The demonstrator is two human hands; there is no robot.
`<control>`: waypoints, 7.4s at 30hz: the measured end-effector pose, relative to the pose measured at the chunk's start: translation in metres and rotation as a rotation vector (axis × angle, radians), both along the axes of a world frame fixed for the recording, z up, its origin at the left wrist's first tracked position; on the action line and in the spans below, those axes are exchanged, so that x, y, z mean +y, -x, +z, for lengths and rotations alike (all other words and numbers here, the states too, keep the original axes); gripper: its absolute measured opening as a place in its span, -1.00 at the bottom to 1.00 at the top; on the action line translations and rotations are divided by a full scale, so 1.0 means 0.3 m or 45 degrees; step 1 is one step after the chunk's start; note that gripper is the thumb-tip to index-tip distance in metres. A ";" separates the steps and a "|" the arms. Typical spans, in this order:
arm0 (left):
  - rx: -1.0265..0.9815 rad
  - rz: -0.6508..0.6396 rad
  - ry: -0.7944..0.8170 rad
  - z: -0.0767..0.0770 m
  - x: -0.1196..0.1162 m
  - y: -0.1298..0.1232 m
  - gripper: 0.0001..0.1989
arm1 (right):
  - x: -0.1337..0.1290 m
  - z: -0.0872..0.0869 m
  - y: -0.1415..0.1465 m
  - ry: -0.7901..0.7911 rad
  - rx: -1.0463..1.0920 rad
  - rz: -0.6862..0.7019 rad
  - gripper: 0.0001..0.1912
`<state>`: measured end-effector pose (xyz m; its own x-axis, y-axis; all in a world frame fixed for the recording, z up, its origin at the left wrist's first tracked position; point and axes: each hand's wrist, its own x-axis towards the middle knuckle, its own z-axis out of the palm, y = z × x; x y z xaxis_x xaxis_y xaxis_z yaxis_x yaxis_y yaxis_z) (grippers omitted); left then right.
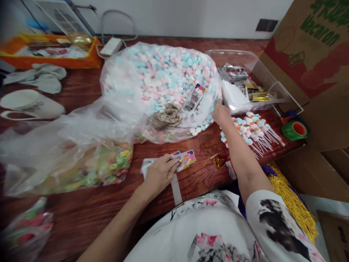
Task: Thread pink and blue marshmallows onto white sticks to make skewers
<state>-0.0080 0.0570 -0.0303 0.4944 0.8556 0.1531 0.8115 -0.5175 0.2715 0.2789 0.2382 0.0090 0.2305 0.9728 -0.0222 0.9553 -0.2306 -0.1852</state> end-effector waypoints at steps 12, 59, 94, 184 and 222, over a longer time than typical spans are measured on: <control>-0.491 0.041 0.153 -0.049 0.014 0.027 -0.81 | -0.316 0.109 0.030 -0.761 0.891 0.273 -0.30; -1.390 0.088 0.906 0.034 -0.097 -0.155 -0.67 | -0.686 0.091 0.184 -0.650 2.210 0.125 -0.83; -1.243 0.134 1.237 0.080 -0.133 -0.192 -0.66 | -0.655 0.103 0.136 -0.340 2.095 0.496 -0.88; -1.173 0.259 0.642 0.095 -0.177 -0.134 -0.60 | -0.620 -0.026 0.170 -0.493 2.124 0.195 -0.94; -0.647 0.298 0.343 0.020 -0.214 -0.105 -0.25 | -0.696 -0.039 0.191 -0.476 2.256 0.182 -0.97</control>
